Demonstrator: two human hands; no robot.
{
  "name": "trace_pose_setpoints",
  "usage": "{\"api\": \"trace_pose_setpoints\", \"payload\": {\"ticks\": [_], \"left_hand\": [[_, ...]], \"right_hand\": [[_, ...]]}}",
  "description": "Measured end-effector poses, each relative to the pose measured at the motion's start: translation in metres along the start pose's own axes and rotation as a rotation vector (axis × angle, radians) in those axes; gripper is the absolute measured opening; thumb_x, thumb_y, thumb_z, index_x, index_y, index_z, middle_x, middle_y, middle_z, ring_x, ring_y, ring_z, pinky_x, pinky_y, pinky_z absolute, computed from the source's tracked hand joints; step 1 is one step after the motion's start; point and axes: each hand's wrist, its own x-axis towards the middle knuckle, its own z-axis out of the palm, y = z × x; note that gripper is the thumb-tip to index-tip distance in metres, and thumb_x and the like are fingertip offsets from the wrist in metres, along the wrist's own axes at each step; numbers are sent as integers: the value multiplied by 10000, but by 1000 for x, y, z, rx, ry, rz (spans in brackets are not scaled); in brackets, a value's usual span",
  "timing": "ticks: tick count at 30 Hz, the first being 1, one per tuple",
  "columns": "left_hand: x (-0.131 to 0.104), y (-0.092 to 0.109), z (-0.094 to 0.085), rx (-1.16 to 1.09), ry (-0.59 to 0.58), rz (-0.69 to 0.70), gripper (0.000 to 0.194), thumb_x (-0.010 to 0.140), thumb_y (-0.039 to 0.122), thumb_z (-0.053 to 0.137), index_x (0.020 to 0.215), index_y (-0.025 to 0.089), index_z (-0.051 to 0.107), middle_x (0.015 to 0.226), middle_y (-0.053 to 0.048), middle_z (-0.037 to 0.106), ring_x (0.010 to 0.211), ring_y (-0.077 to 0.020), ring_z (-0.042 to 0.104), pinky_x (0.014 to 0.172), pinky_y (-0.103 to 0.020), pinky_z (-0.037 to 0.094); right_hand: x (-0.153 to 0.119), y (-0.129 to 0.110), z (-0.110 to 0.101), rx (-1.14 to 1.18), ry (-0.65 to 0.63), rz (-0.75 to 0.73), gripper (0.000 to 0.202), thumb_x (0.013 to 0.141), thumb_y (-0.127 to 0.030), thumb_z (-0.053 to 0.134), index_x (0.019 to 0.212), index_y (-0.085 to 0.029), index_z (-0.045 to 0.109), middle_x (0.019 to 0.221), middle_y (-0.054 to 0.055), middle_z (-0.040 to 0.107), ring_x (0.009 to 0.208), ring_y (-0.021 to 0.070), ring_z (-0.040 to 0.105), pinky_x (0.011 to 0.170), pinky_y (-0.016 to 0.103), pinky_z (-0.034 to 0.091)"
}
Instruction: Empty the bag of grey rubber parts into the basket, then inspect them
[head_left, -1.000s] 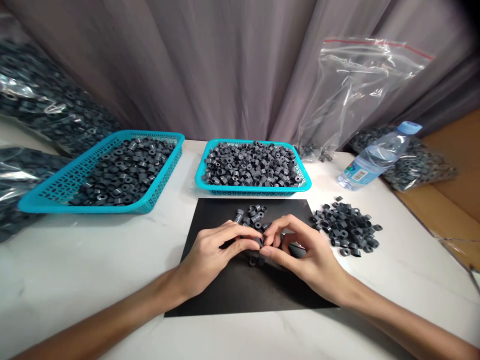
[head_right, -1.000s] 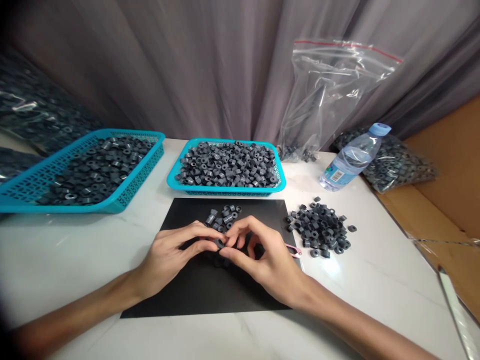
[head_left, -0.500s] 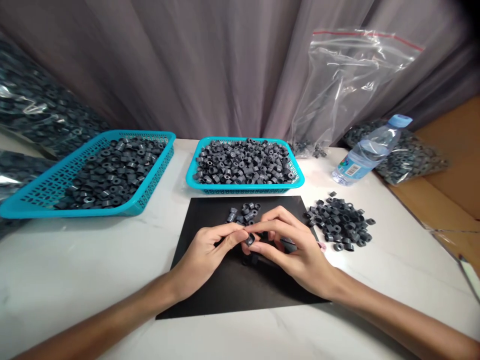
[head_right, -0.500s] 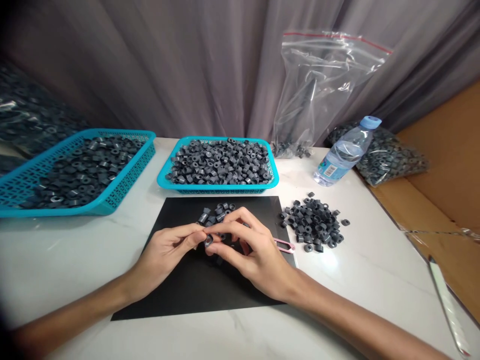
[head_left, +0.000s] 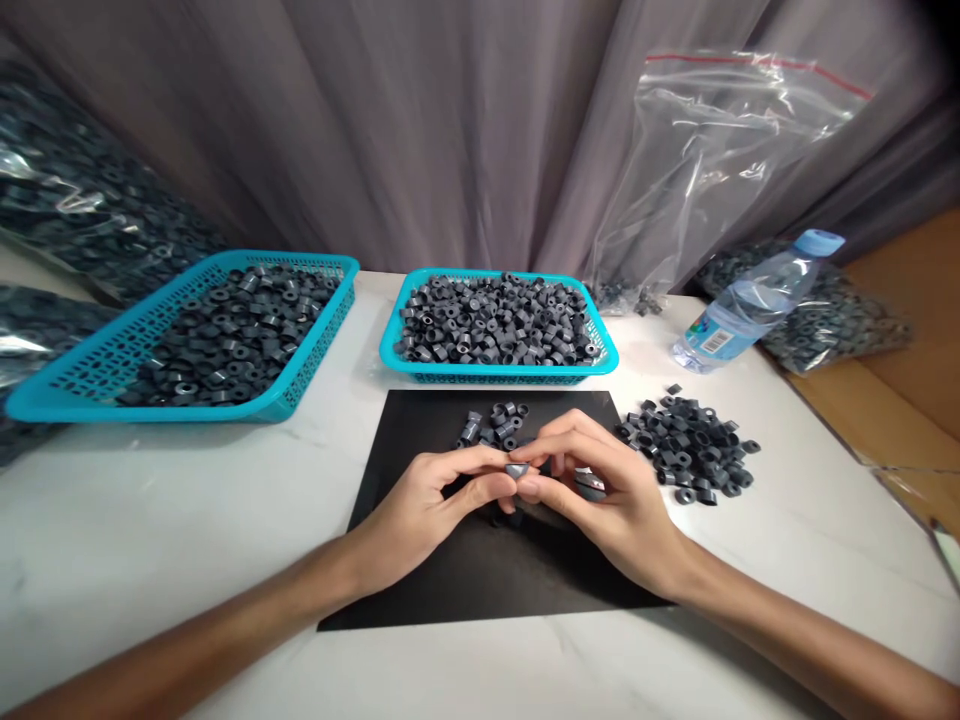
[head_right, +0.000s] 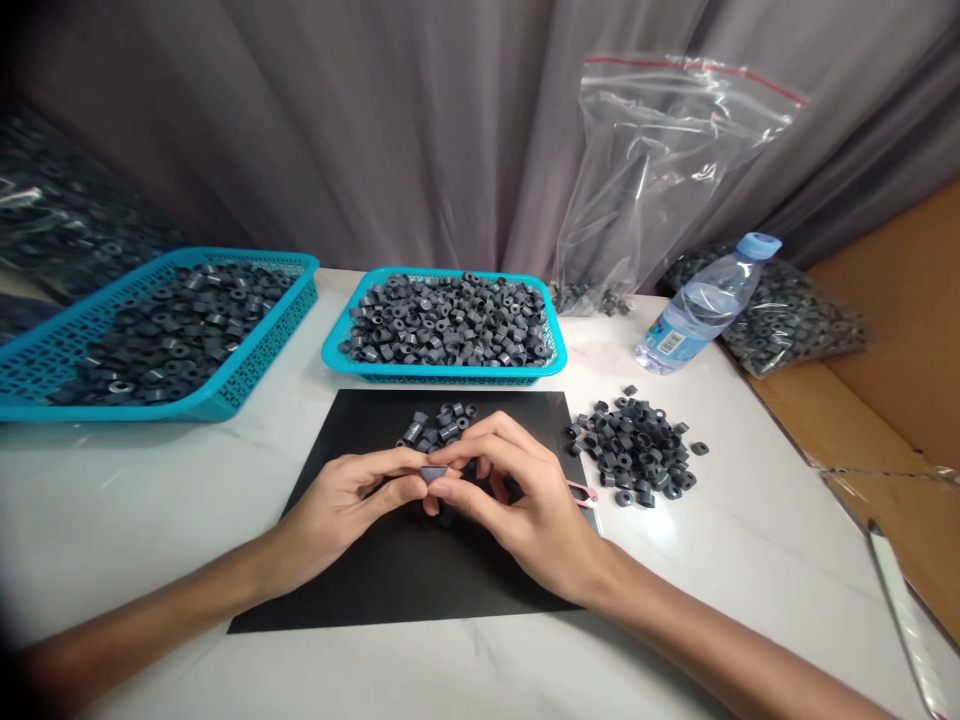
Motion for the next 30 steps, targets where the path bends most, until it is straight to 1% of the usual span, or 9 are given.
{"api": "trace_pose_setpoints", "payload": {"ticks": [4, 8, 12, 16, 20, 24, 28, 30], "left_hand": [[1, 1, 0, -18, 15, -8, 242, 1011, 363, 571, 958, 210, 751, 856, 29, 735, 799, -106, 644, 772, -194, 468], [1, 1, -1, 9, 3, -3, 286, 1026, 365, 540, 925, 197, 748, 837, 22, 729, 765, -102, 622, 755, -199, 464], [0, 1, -1, 10, -2, 4, 319, 1038, 381, 511, 930, 195, 746, 834, 9, 733, 769, -111, 625, 747, -208, 467], [-1, 3, -1, 5, -12, 9, 361, 1045, 387, 491, 867, 190, 736, 843, -7, 740, 778, -125, 634, 781, -225, 481], [0, 5, -1, 12, -32, 6, 369, 1049, 393, 472, 895, 187, 736, 846, -19, 740, 782, -138, 640, 800, -240, 495], [1, 5, -1, 15, -38, 9, 376, 1048, 391, 473, 867, 179, 726, 811, -17, 712, 777, -141, 639, 785, -237, 499], [1, 5, -1, 2, -48, 2, 350, 1044, 373, 490, 871, 186, 729, 819, -2, 710, 794, -128, 643, 784, -217, 492], [2, 6, -1, -4, -49, -7, 336, 1044, 366, 493, 899, 190, 740, 822, 1, 716, 802, -126, 649, 783, -212, 491]], "right_hand": [[1, -1, 2, 22, 17, -1, 226, 906, -247, 762, 1126, -278, 726, 964, 7, 618, 782, 112, 580, 593, 228, 491], [0, -1, 1, 33, 22, 1, 219, 891, -253, 778, 1103, -267, 725, 958, 11, 622, 797, 117, 595, 588, 220, 505], [-2, 0, -1, 29, 20, 8, 184, 917, -257, 744, 1099, -256, 725, 973, 29, 631, 825, 136, 618, 600, 235, 529], [-2, -2, -2, 13, 16, 15, 132, 950, -261, 698, 1077, -253, 731, 968, 41, 643, 824, 150, 631, 600, 251, 539], [-2, -1, -3, 28, 12, 17, 126, 960, -240, 683, 1076, -247, 730, 971, 41, 645, 831, 150, 643, 631, 263, 547], [-1, -3, -4, 36, 4, 15, 129, 958, -248, 686, 1080, -233, 728, 961, 41, 648, 825, 147, 639, 637, 261, 544], [1, -7, -4, 26, -10, 26, 86, 967, -278, 676, 994, -218, 730, 925, 38, 647, 821, 147, 624, 641, 259, 529], [1, -9, -2, 35, -25, 40, 105, 973, -294, 666, 945, -215, 729, 911, 35, 649, 800, 142, 619, 634, 258, 519]]}}
